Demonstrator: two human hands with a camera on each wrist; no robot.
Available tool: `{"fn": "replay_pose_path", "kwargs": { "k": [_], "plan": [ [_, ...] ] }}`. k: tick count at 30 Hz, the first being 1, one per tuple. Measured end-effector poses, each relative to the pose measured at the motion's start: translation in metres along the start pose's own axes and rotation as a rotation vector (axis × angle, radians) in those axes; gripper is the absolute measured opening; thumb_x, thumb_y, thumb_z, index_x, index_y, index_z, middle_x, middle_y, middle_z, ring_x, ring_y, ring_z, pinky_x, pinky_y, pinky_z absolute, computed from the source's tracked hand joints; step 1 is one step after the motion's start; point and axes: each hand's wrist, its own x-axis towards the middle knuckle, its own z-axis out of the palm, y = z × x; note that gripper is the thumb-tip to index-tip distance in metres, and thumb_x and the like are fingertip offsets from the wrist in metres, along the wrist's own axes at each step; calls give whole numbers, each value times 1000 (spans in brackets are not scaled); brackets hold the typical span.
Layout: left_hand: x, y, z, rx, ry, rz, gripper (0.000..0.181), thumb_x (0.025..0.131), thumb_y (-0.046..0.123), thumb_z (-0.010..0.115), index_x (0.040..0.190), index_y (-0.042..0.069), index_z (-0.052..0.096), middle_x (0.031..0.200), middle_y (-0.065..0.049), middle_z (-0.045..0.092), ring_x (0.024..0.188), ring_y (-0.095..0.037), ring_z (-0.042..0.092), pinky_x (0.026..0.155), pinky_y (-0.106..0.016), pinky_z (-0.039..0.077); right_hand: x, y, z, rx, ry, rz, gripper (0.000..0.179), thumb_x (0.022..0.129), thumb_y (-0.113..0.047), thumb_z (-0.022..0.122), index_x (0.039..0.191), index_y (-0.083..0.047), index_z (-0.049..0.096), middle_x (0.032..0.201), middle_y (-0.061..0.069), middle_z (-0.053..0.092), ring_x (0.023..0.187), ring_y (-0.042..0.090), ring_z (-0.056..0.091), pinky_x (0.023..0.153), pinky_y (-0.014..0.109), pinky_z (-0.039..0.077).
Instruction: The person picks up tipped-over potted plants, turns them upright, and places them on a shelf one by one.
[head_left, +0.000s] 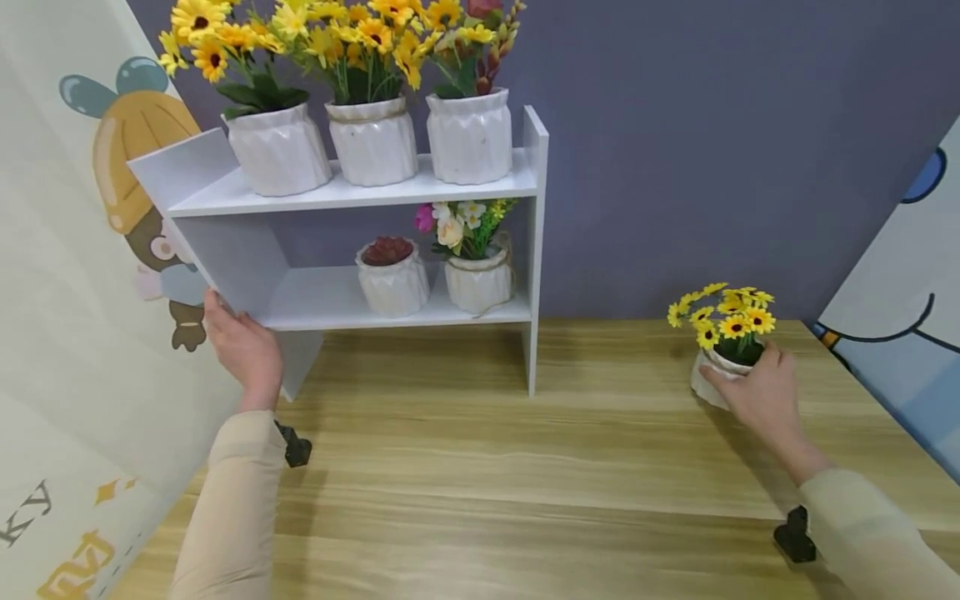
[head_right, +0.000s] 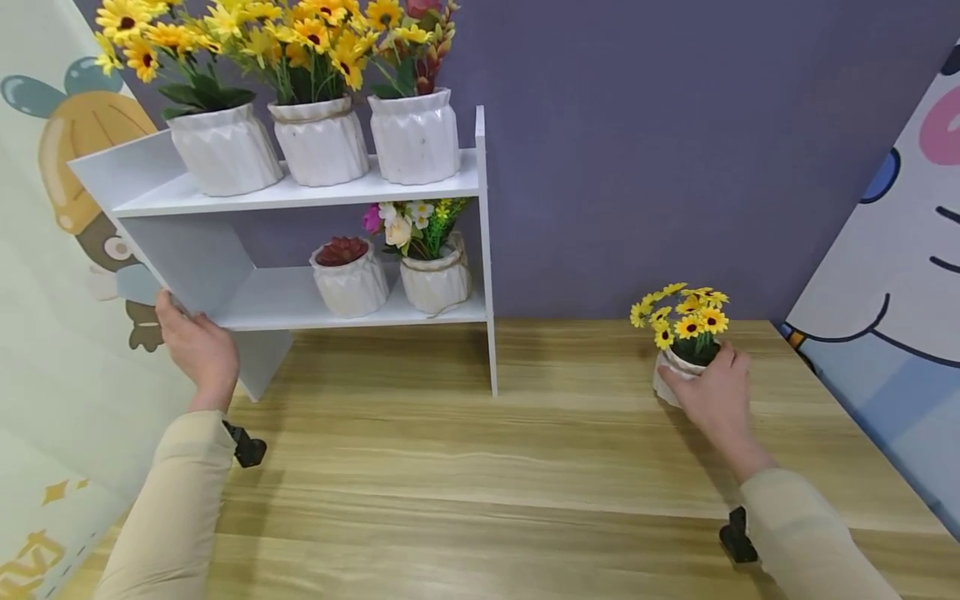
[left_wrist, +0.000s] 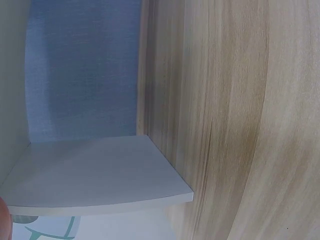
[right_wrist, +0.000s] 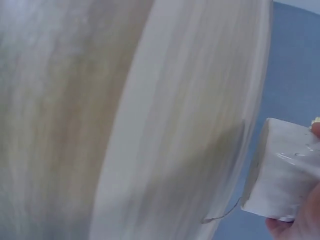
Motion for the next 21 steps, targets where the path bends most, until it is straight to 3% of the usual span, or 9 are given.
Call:
{"fn": "replay_pose_path", "kwargs": {
  "k": [11, 21],
  "plan": [
    [-1, -5, -2, 7, 5, 6, 45, 95, 14, 34, 139, 21, 25, 133, -20, 39, 120, -39, 41, 98, -52, 35, -8, -23, 1, -40, -11, -177, 103, 76, -50, 64, 134, 20, 16, 120, 45, 29, 104, 55, 32, 81, 64, 33],
    [2, -7, 0, -14, 1, 54, 44, 95, 15, 34, 138, 20, 26, 136, -17, 38, 125, -33, 37, 103, -46, 32, -23, -46, -3, -38, -66, -224, 102, 76, -54, 62, 135, 17, 18, 120, 42, 31, 97, 52, 39, 75, 62, 38]
  ]
}}
